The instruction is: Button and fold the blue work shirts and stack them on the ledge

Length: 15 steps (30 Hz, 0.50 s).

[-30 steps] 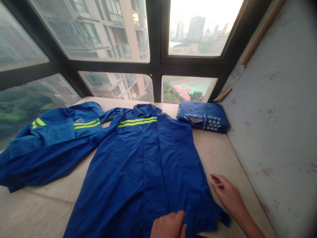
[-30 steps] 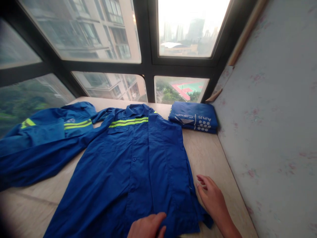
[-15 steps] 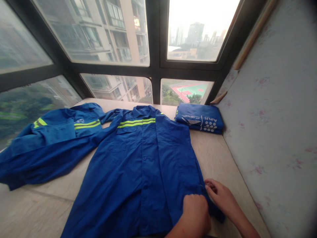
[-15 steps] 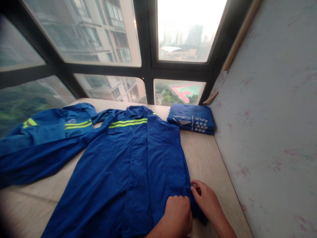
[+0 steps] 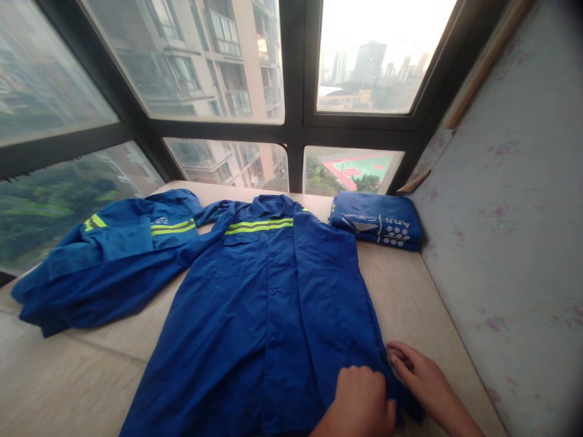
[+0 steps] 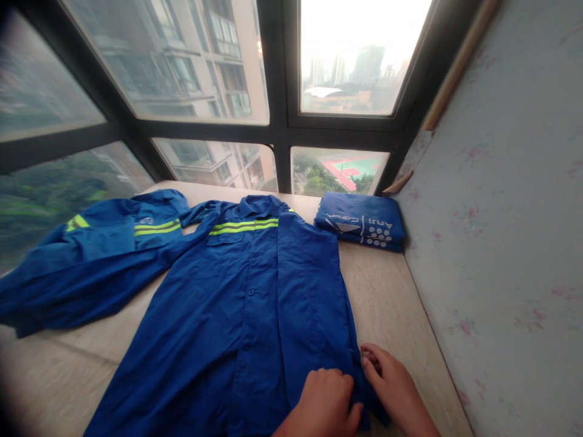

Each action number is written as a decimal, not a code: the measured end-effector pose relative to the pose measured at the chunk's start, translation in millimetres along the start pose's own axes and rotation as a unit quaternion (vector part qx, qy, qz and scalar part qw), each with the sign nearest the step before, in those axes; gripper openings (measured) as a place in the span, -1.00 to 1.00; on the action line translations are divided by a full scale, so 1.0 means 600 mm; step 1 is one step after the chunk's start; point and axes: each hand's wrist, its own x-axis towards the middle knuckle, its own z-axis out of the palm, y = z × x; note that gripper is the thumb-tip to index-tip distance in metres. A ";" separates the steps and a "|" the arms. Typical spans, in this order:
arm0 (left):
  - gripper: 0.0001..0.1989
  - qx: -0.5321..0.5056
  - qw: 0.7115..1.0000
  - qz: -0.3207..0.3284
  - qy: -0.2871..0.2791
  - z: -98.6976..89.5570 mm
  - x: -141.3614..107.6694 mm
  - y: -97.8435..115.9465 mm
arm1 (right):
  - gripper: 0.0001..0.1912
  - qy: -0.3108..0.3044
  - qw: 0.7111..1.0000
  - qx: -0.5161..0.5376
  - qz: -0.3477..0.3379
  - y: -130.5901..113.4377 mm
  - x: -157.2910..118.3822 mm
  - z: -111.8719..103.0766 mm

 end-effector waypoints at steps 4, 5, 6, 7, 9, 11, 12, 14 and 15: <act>-0.60 -0.020 0.999 0.002 0.037 -0.008 0.003 0.006 | -0.50 0.014 1.000 0.002 0.019 0.000 0.001 0.003; -0.60 -0.026 0.998 -0.001 0.050 -0.010 0.005 0.008 | -0.50 0.014 1.000 0.007 0.023 0.000 0.002 0.005; -0.60 -0.033 0.998 -0.005 0.057 -0.012 0.007 0.010 | -0.51 0.012 0.999 0.016 0.027 0.000 0.003 0.007; -0.59 -0.040 0.997 -0.010 0.059 -0.012 0.008 0.012 | -0.50 0.007 0.999 0.029 0.032 0.000 0.004 0.010; -0.56 -0.058 0.997 -0.019 0.055 -0.008 0.011 0.013 | -0.47 -0.007 0.997 0.066 0.044 -0.001 0.005 0.014; -0.55 -0.085 0.995 -0.029 0.052 -0.002 0.012 0.010 | -0.45 -0.022 0.992 0.112 0.052 -0.009 0.004 0.017; -0.55 -0.104 0.992 -0.035 0.056 0.000 0.011 0.008 | -0.45 -0.031 0.989 0.132 0.053 -0.016 0.002 0.017; -0.57 -0.158 0.984 -0.049 0.072 0.002 0.009 0.001 | -0.44 -0.044 0.983 0.163 0.066 -0.033 -0.004 0.016; -0.58 -0.204 0.975 -0.058 0.073 0.002 0.007 -0.003 | -0.42 -0.049 0.980 0.176 0.079 -0.042 -0.008 0.015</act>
